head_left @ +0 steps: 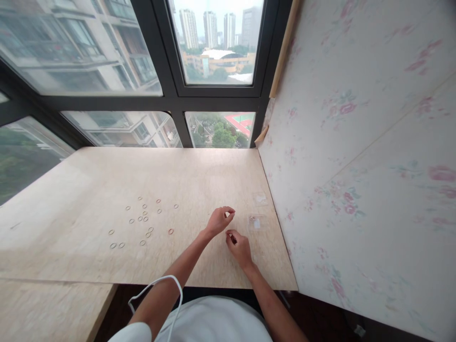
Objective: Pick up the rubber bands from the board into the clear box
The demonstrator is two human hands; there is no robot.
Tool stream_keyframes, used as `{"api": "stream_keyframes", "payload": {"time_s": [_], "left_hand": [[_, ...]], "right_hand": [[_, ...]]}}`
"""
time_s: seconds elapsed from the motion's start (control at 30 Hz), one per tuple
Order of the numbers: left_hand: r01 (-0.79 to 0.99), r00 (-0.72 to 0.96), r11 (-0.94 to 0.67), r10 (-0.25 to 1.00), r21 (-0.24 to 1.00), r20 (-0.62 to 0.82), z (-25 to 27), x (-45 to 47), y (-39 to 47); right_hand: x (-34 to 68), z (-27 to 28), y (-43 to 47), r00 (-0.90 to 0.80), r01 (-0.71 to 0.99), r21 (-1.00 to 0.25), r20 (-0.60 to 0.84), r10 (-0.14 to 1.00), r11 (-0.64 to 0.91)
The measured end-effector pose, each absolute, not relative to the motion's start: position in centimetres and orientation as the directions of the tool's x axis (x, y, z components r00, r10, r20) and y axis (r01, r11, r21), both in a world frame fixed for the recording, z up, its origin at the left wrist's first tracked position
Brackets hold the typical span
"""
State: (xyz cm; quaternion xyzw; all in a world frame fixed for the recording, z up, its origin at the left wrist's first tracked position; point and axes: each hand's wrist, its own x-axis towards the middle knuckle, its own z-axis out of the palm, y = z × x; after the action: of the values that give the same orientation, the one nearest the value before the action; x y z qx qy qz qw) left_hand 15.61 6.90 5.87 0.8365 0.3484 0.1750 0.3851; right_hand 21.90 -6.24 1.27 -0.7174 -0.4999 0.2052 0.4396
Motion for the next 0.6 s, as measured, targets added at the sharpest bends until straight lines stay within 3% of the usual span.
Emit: {"api": "stream_keyframes", "payload": {"time_s": [0.23,0.47,0.6], "left_hand": [[0.574,0.455,-0.339,0.889,0.746,0.054,3.9,6.6,5.5],[0.555,0.38,-0.317,0.919,0.769,0.105,2.9,1.0,2.0],[0.507,0.361,-0.331,0.92,0.796,0.153,2.1,-0.5,0.9]], "right_hand": [[21.8,1.3,-6.6,0.385,0.551,-0.828,0.141,0.912,-0.105],[21.7,1.1,-6.7,0.37,0.603,-0.786,0.129,0.92,-0.132],[21.4,1.4,-5.9,0.345,0.547,-0.815,0.01,0.939,-0.192]]}}
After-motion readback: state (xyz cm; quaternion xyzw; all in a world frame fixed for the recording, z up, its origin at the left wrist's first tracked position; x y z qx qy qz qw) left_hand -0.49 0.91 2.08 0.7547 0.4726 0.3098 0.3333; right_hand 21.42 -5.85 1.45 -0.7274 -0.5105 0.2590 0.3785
